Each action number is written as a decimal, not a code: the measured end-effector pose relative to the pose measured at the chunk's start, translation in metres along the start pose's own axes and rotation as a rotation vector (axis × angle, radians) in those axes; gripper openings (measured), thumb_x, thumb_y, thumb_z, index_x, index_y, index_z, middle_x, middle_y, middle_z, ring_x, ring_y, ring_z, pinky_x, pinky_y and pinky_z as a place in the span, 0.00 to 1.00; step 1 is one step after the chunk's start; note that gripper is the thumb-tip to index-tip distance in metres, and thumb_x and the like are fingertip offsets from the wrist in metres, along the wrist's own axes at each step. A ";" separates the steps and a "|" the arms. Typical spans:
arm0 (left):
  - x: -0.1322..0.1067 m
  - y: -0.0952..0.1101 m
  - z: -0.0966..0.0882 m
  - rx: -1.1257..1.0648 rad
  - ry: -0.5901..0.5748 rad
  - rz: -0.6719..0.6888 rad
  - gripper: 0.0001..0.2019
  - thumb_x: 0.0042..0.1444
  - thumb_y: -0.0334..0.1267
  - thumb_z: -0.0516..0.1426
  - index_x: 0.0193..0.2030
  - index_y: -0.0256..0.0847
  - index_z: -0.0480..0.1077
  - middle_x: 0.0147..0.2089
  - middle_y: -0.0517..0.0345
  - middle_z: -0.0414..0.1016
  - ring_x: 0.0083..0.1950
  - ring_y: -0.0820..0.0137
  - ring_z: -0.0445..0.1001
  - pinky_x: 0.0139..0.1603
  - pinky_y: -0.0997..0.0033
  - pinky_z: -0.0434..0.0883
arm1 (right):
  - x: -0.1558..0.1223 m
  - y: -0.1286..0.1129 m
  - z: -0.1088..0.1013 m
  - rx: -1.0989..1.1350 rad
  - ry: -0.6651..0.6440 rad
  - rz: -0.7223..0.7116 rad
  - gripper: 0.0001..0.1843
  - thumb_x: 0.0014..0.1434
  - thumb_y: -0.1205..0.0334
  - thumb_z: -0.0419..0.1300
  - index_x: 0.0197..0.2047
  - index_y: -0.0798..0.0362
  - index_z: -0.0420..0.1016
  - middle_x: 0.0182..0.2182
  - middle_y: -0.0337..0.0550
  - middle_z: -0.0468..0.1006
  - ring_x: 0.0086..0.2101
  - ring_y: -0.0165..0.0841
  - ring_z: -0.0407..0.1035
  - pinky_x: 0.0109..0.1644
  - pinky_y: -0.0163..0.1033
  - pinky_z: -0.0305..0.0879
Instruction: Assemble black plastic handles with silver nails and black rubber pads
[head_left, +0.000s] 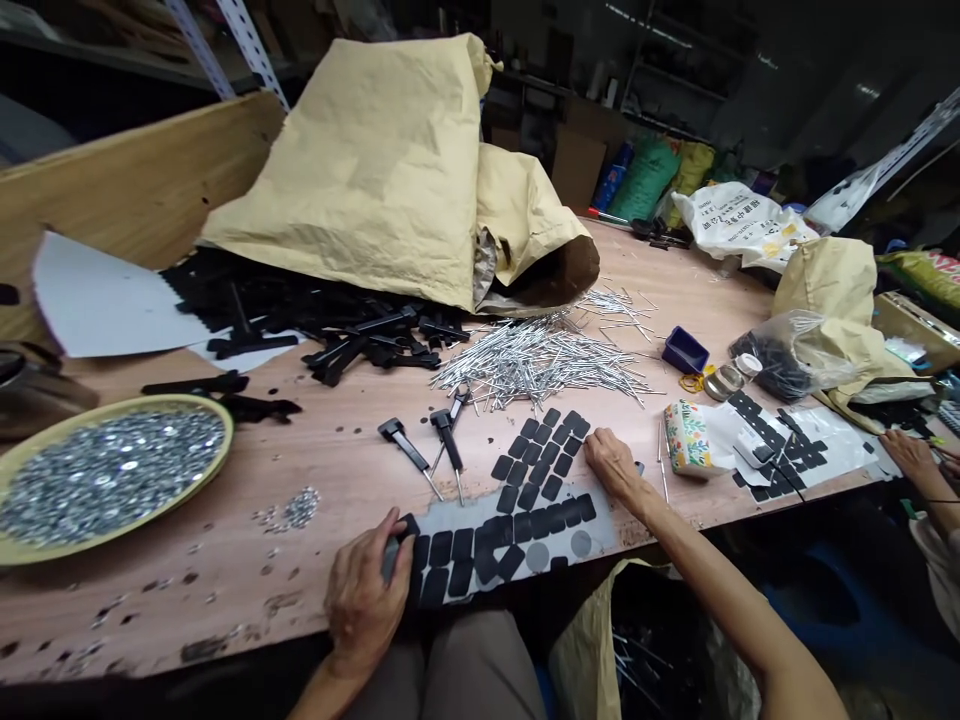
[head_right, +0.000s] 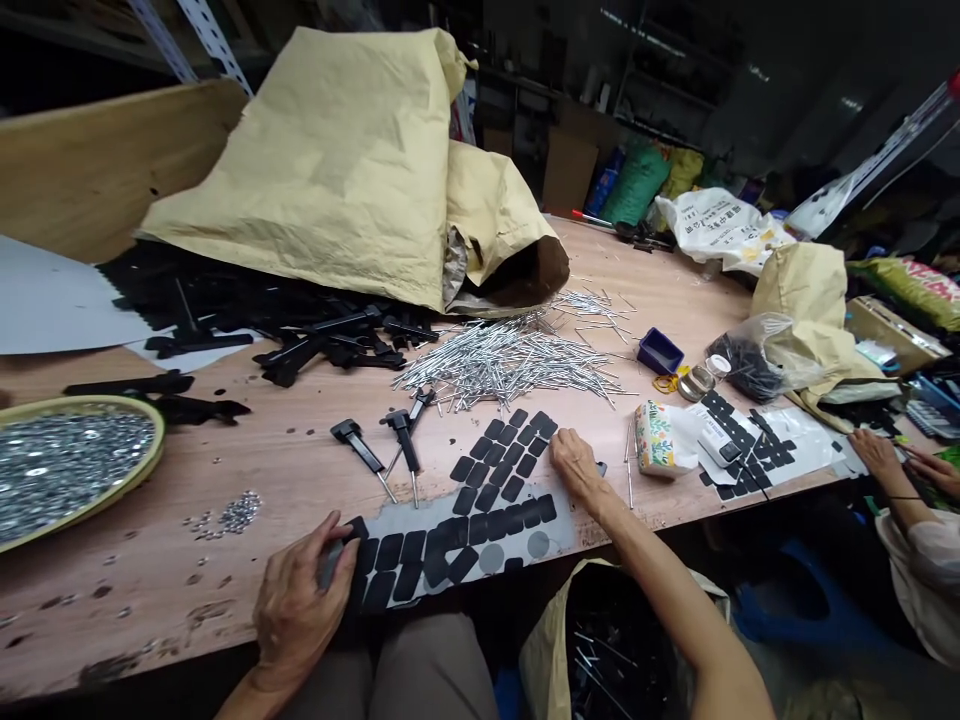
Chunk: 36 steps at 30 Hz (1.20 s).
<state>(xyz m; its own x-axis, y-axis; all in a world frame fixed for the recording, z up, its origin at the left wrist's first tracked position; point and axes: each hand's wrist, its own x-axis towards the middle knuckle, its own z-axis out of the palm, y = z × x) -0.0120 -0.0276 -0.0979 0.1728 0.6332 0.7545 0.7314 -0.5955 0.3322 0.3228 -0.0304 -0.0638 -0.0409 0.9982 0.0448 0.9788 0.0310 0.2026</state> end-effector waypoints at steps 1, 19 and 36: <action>0.000 0.000 0.001 -0.001 0.007 0.004 0.24 0.57 0.31 0.54 0.61 0.40 0.59 0.34 0.52 0.76 0.34 0.65 0.71 0.39 0.67 0.68 | 0.001 0.001 -0.002 -0.002 -0.004 0.009 0.13 0.60 0.77 0.47 0.31 0.56 0.68 0.30 0.48 0.71 0.32 0.36 0.64 0.31 0.36 0.60; 0.063 0.001 0.044 0.052 -0.428 0.185 0.11 0.54 0.25 0.55 0.37 0.43 0.75 0.55 0.50 0.69 0.62 0.55 0.58 0.56 0.51 0.64 | -0.165 0.026 -0.095 0.452 -0.194 0.029 0.19 0.59 0.48 0.52 0.47 0.47 0.74 0.40 0.47 0.78 0.36 0.38 0.76 0.39 0.38 0.73; 0.120 0.022 0.020 -0.516 -0.106 0.219 0.10 0.60 0.30 0.49 0.35 0.38 0.71 0.47 0.49 0.77 0.60 0.64 0.65 0.61 0.54 0.60 | -0.046 -0.054 -0.073 0.677 0.238 -0.292 0.13 0.63 0.56 0.49 0.47 0.44 0.72 0.36 0.43 0.78 0.33 0.35 0.75 0.35 0.36 0.73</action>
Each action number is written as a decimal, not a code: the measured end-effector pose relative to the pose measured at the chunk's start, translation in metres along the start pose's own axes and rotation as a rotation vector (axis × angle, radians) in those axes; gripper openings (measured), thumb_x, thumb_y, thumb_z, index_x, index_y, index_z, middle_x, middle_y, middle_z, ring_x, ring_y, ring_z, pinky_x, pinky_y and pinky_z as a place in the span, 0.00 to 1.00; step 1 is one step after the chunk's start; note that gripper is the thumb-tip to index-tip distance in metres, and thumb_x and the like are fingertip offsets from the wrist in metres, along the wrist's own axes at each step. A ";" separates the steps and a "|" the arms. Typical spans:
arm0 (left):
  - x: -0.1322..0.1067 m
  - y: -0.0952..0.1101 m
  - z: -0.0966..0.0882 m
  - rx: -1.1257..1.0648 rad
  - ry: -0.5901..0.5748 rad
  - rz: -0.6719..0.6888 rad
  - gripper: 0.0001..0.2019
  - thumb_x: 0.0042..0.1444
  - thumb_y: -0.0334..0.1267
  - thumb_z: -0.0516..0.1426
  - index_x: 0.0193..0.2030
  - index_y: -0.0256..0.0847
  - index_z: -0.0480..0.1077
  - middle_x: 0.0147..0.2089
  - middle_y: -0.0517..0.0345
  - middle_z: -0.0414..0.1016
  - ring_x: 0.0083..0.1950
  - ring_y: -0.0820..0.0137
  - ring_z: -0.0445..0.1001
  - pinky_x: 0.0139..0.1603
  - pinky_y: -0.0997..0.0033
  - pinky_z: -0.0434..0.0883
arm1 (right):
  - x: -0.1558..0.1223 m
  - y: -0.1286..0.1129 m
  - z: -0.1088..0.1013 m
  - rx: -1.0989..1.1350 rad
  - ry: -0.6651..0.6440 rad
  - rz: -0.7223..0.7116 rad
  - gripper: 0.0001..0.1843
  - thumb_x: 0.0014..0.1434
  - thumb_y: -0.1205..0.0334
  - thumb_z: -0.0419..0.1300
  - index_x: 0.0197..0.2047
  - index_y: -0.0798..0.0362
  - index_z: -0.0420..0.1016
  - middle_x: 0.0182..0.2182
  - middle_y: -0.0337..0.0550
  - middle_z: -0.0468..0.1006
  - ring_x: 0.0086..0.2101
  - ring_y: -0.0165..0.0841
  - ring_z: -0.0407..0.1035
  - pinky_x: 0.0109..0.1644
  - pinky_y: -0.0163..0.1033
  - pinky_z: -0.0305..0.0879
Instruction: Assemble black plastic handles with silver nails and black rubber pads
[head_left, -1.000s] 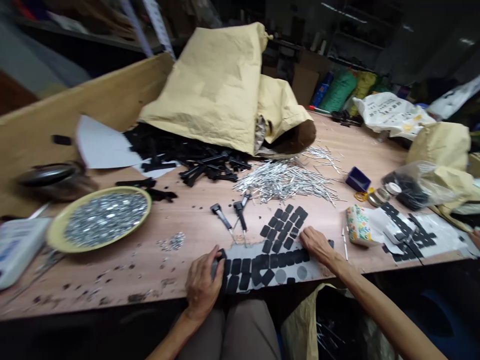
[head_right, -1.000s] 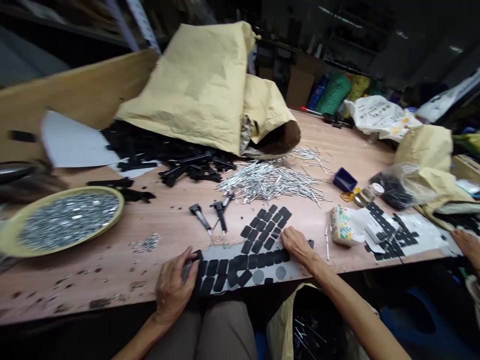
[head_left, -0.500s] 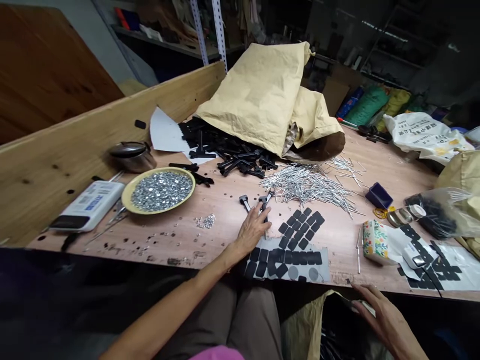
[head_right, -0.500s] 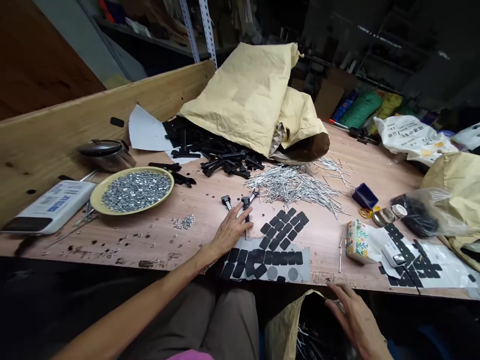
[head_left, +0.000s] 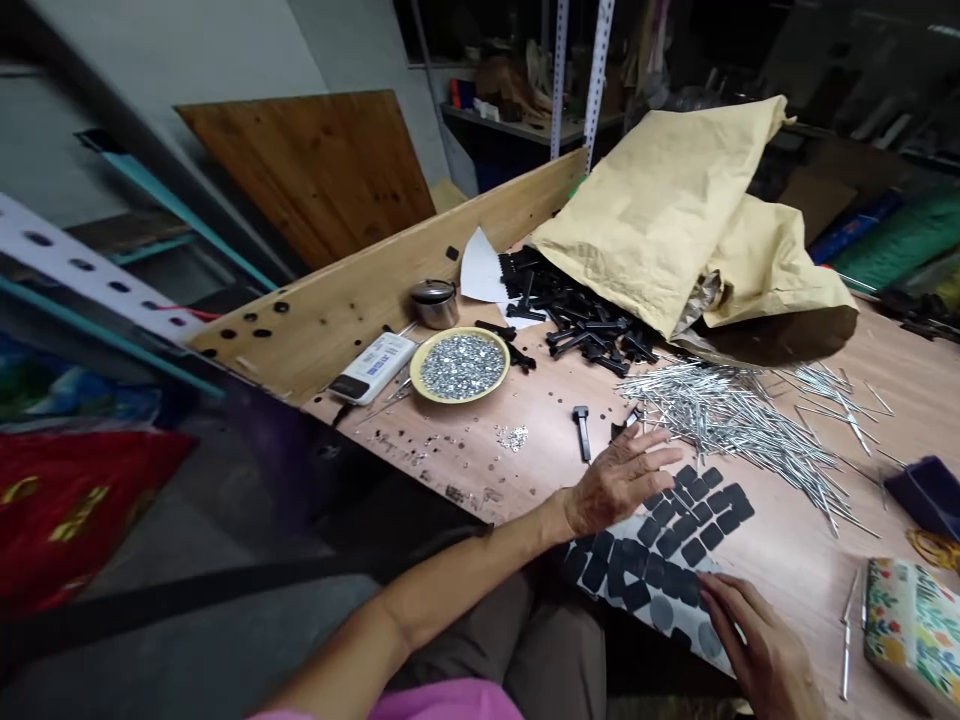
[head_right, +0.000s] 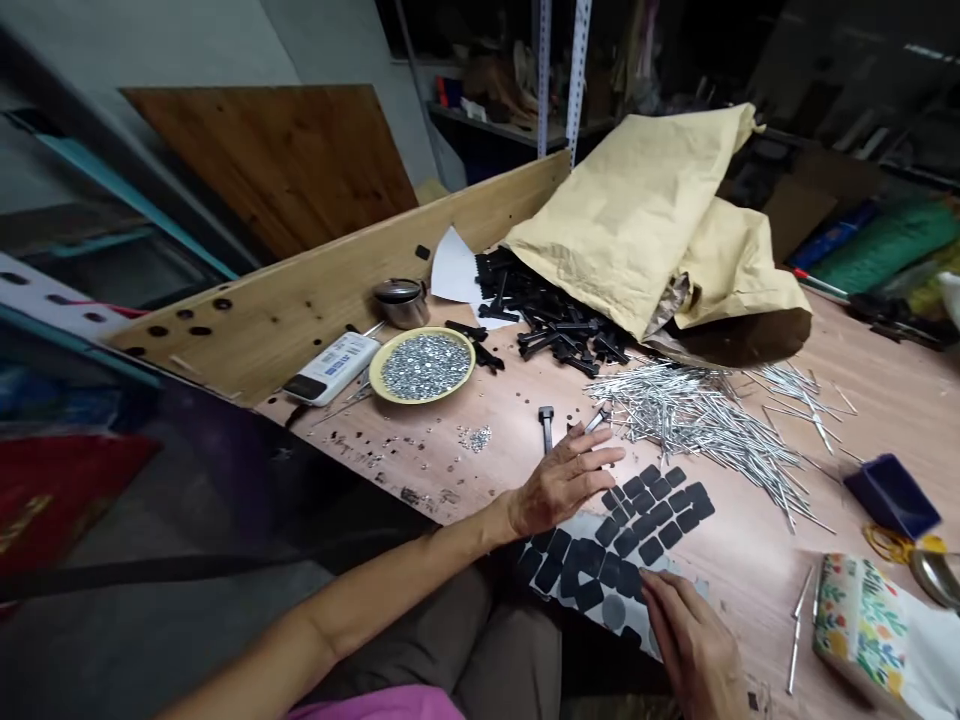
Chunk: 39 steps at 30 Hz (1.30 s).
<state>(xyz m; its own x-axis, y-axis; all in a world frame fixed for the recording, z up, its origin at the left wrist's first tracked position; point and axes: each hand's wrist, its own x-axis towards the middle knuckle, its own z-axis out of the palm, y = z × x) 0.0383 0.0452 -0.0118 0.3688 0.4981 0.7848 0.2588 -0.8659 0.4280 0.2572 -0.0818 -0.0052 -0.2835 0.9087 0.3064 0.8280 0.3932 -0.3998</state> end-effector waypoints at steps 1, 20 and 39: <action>0.002 0.013 -0.009 -0.078 0.055 -0.054 0.08 0.60 0.31 0.50 0.36 0.38 0.71 0.44 0.50 0.77 0.55 0.65 0.70 0.60 0.55 0.62 | 0.015 -0.005 0.006 0.034 0.012 0.005 0.12 0.63 0.57 0.50 0.45 0.45 0.72 0.35 0.43 0.78 0.33 0.35 0.75 0.35 0.36 0.73; -0.100 0.016 -0.118 -0.832 0.388 -1.576 0.36 0.43 0.53 0.60 0.57 0.37 0.62 0.18 0.74 0.52 0.14 0.85 0.44 0.13 0.83 0.41 | 0.199 -0.114 0.164 -0.374 -0.526 -0.044 0.10 0.62 0.69 0.50 0.36 0.53 0.72 0.36 0.47 0.74 0.38 0.35 0.69 0.34 0.34 0.63; -0.075 0.013 -0.094 -1.050 0.111 -1.597 0.33 0.45 0.53 0.60 0.56 0.38 0.64 0.17 0.75 0.50 0.14 0.84 0.44 0.13 0.82 0.41 | 0.147 -0.094 0.130 0.721 0.082 0.508 0.06 0.50 0.60 0.58 0.27 0.52 0.65 0.21 0.34 0.71 0.23 0.28 0.67 0.27 0.33 0.65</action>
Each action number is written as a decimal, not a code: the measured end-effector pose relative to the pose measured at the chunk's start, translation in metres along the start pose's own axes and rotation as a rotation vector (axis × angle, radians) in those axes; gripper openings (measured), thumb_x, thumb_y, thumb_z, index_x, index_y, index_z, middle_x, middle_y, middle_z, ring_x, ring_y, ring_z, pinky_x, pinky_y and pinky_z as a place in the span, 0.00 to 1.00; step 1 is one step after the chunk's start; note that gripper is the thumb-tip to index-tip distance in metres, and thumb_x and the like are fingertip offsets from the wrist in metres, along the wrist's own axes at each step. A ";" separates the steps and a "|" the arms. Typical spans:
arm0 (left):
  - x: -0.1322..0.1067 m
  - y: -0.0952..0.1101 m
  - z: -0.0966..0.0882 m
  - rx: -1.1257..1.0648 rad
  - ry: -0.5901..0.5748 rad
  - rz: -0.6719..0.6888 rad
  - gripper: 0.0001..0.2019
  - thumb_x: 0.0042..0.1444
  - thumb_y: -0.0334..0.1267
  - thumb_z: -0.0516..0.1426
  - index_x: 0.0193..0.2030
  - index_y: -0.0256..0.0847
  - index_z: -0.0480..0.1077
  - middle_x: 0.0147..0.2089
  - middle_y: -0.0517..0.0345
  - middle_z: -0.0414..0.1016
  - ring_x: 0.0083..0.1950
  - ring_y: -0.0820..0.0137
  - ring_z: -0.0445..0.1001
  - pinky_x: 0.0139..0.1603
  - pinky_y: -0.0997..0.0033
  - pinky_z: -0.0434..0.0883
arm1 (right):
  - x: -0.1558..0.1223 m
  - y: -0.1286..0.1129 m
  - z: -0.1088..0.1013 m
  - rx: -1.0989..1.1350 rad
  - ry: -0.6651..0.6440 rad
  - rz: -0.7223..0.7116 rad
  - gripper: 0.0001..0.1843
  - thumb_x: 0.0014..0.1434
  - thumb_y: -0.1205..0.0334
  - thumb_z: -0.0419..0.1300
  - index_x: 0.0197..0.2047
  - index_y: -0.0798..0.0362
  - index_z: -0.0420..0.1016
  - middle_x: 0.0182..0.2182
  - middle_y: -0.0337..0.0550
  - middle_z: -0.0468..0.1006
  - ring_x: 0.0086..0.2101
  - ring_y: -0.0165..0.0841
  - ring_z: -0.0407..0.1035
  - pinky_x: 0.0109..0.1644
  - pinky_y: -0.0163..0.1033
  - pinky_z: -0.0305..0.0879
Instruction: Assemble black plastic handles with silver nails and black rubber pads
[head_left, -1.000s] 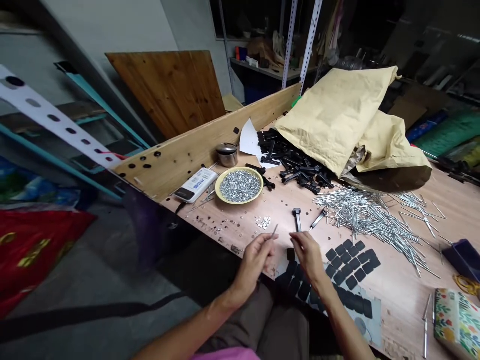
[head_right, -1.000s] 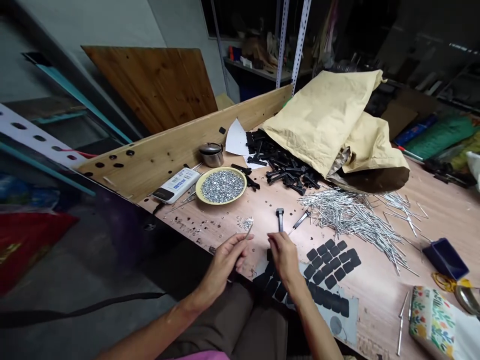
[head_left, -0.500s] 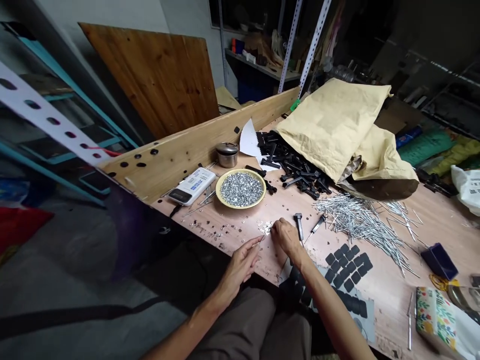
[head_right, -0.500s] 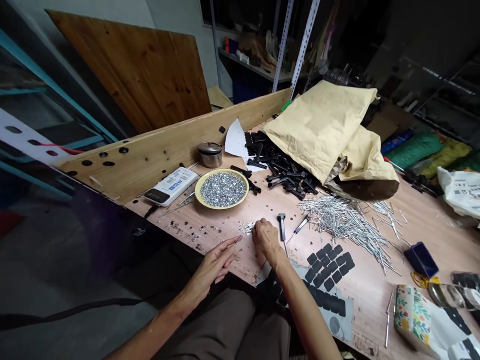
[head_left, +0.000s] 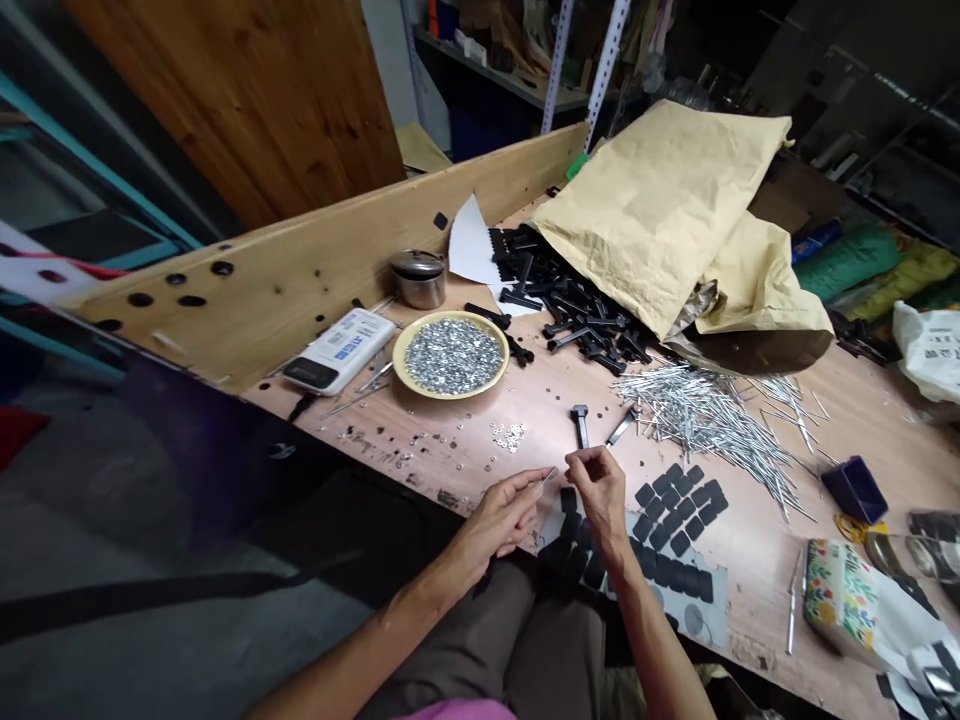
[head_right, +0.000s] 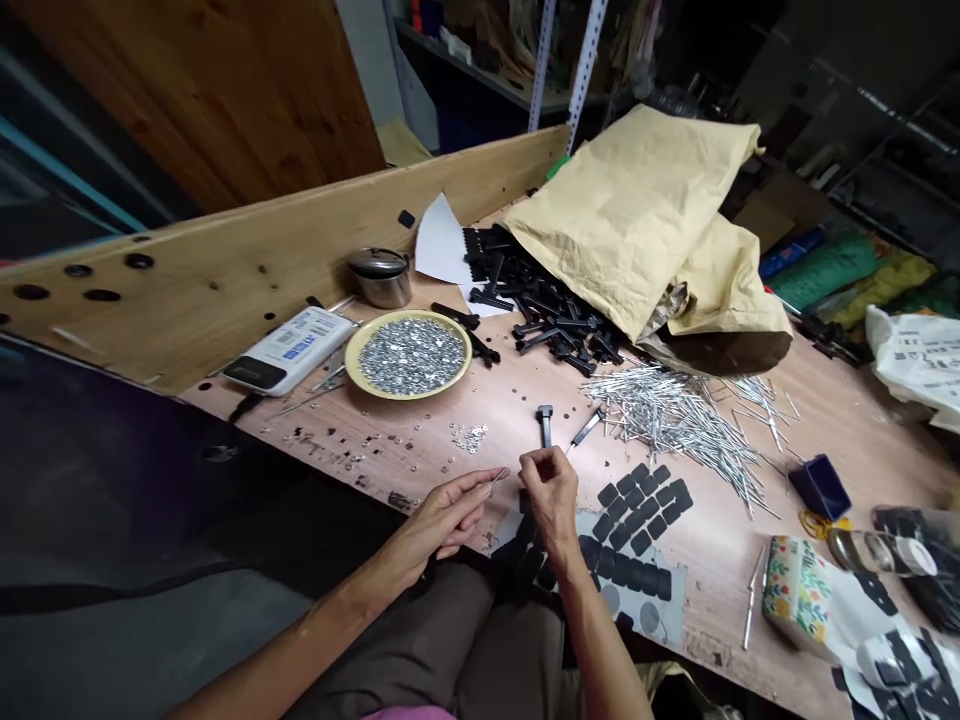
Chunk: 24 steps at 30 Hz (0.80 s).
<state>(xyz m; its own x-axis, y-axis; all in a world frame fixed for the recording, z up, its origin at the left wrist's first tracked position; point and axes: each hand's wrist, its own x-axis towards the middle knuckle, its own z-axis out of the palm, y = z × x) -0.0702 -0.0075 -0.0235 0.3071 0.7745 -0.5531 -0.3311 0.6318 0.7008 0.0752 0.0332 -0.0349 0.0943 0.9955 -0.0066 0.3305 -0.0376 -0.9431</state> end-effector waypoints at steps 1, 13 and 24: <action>0.000 -0.001 0.005 0.010 -0.033 -0.010 0.33 0.45 0.53 0.60 0.56 0.37 0.65 0.17 0.75 0.50 0.14 0.84 0.43 0.13 0.82 0.40 | -0.007 -0.001 -0.006 0.084 0.035 0.032 0.08 0.49 0.59 0.59 0.28 0.52 0.64 0.22 0.34 0.72 0.23 0.28 0.68 0.28 0.33 0.66; -0.006 -0.019 0.051 0.233 -0.195 0.056 0.33 0.46 0.55 0.58 0.54 0.33 0.68 0.17 0.73 0.46 0.16 0.82 0.42 0.15 0.79 0.39 | -0.057 -0.001 -0.054 0.253 0.218 0.008 0.15 0.50 0.58 0.62 0.35 0.49 0.59 0.28 0.39 0.80 0.32 0.34 0.77 0.37 0.39 0.73; -0.011 -0.028 0.070 0.270 -0.169 0.051 0.35 0.44 0.56 0.59 0.55 0.34 0.67 0.17 0.74 0.46 0.16 0.83 0.43 0.16 0.79 0.40 | -0.077 0.016 -0.071 -0.363 0.306 -0.694 0.10 0.59 0.71 0.53 0.43 0.51 0.67 0.34 0.44 0.80 0.36 0.32 0.76 0.39 0.37 0.74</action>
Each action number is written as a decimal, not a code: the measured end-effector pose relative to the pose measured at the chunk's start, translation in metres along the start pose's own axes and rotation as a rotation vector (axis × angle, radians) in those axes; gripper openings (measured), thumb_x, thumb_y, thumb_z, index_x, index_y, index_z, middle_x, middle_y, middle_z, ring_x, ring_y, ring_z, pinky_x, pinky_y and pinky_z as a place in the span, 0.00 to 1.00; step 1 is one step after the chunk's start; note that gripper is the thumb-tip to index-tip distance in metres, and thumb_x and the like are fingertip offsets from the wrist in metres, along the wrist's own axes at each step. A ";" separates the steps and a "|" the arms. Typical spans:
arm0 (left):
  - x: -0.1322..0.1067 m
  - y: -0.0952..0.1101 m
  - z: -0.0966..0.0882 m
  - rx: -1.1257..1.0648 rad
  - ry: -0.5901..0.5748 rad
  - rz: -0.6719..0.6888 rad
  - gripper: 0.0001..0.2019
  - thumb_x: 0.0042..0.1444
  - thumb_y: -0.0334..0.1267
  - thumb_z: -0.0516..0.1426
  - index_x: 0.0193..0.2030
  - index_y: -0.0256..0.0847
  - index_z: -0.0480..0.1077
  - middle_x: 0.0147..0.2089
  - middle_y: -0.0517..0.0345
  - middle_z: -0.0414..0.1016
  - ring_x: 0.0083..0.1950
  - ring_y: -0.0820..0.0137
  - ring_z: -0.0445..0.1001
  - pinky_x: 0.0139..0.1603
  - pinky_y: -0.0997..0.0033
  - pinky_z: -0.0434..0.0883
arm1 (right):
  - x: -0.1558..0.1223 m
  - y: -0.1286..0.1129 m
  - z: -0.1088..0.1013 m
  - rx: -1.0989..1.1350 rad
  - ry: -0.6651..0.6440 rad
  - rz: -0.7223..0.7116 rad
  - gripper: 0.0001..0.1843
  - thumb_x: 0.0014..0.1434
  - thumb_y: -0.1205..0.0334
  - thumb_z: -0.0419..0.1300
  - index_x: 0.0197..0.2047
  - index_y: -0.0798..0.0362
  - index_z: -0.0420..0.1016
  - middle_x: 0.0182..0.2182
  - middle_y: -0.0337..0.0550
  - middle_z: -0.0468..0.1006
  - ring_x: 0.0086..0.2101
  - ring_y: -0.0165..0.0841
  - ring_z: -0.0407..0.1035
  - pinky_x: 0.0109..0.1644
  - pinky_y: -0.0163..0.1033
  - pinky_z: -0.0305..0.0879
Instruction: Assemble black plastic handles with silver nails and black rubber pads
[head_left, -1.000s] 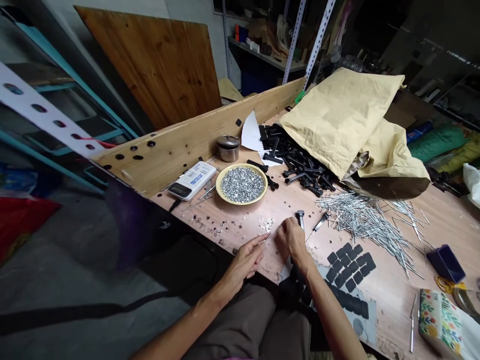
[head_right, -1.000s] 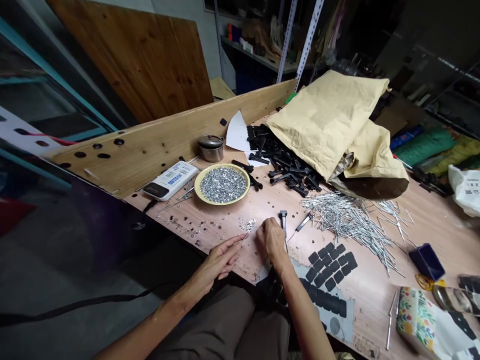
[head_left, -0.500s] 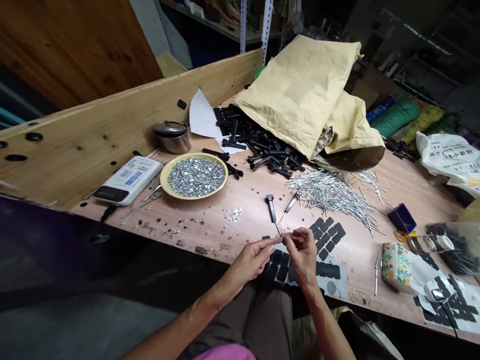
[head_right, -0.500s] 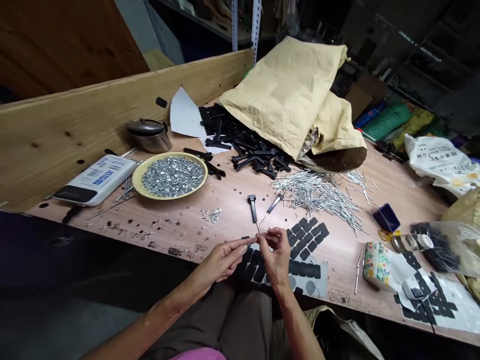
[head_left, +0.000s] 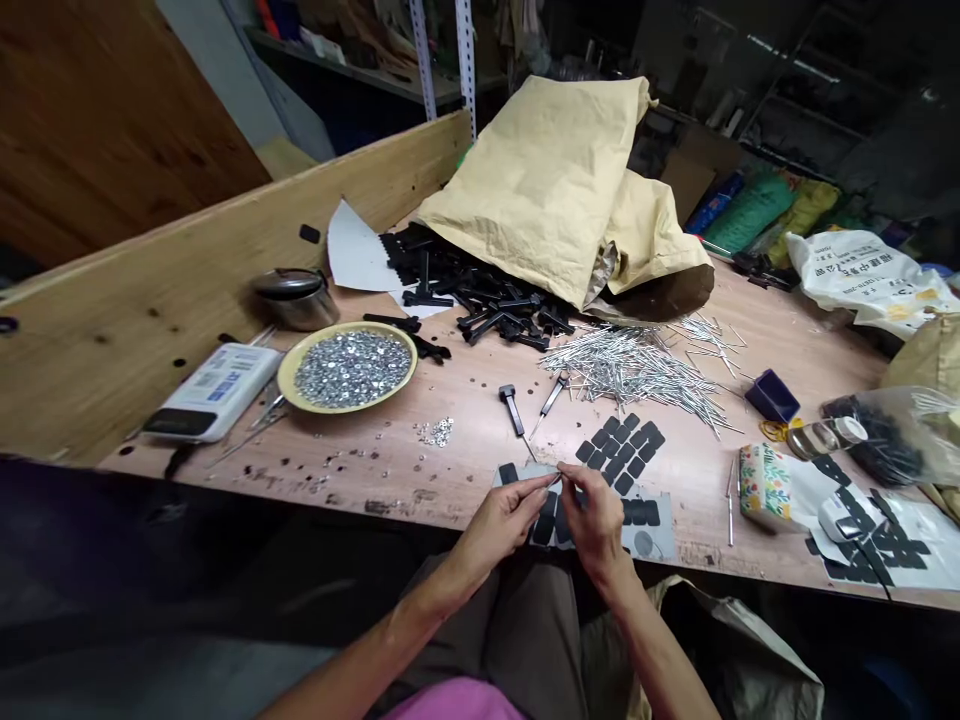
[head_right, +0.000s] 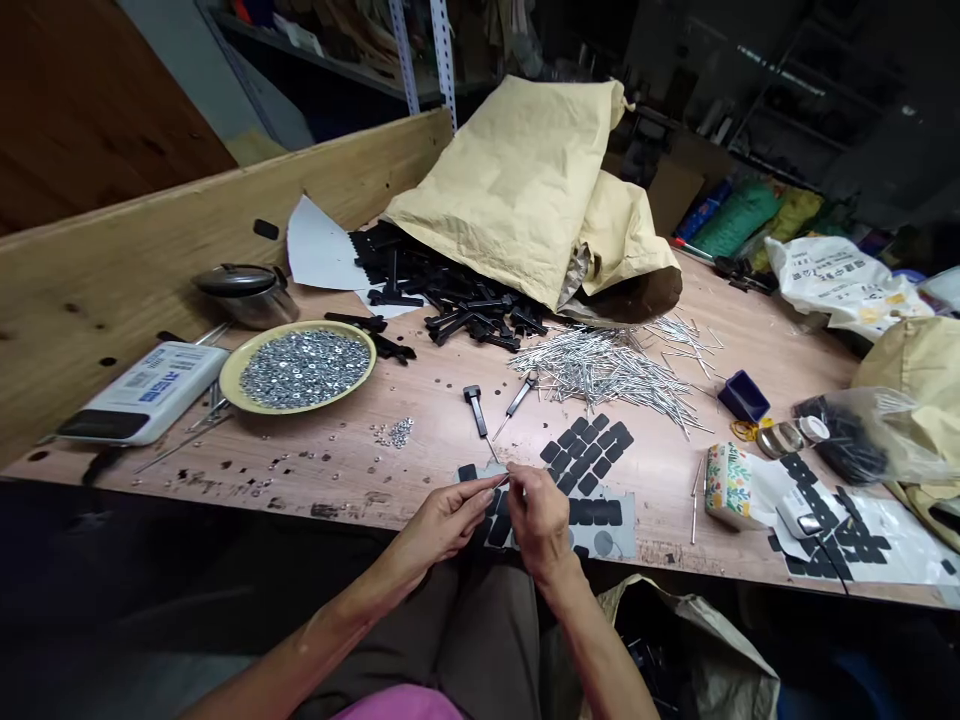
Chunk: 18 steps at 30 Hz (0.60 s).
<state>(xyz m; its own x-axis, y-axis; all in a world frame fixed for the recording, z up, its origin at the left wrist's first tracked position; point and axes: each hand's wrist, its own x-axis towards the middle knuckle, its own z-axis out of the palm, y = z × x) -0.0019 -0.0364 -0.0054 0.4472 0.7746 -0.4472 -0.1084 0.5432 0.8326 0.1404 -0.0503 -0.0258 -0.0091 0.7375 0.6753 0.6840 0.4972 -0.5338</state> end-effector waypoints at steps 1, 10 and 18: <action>0.001 -0.002 0.001 -0.002 0.006 0.001 0.36 0.44 0.56 0.59 0.56 0.34 0.67 0.17 0.74 0.46 0.17 0.83 0.43 0.16 0.79 0.40 | -0.001 0.002 -0.001 -0.040 -0.016 -0.090 0.11 0.59 0.72 0.53 0.44 0.51 0.68 0.36 0.45 0.80 0.38 0.33 0.76 0.40 0.38 0.74; 0.003 0.001 0.003 0.033 -0.091 -0.051 0.35 0.46 0.55 0.58 0.58 0.36 0.65 0.18 0.74 0.44 0.16 0.83 0.40 0.17 0.80 0.37 | 0.012 -0.002 -0.026 0.017 -0.197 0.107 0.09 0.61 0.70 0.52 0.39 0.52 0.73 0.32 0.43 0.78 0.33 0.31 0.74 0.37 0.34 0.72; 0.008 -0.002 0.006 0.153 -0.098 0.092 0.29 0.51 0.53 0.55 0.55 0.35 0.68 0.17 0.73 0.45 0.17 0.81 0.45 0.16 0.80 0.47 | 0.022 -0.006 -0.040 -0.012 -0.326 0.113 0.09 0.62 0.68 0.51 0.38 0.52 0.72 0.32 0.44 0.74 0.34 0.31 0.71 0.37 0.34 0.70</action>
<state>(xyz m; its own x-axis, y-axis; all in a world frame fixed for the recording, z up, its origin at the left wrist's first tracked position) 0.0073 -0.0333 -0.0086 0.5266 0.7795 -0.3393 -0.0201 0.4104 0.9117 0.1652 -0.0549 0.0124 -0.1640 0.8956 0.4135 0.7022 0.4004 -0.5887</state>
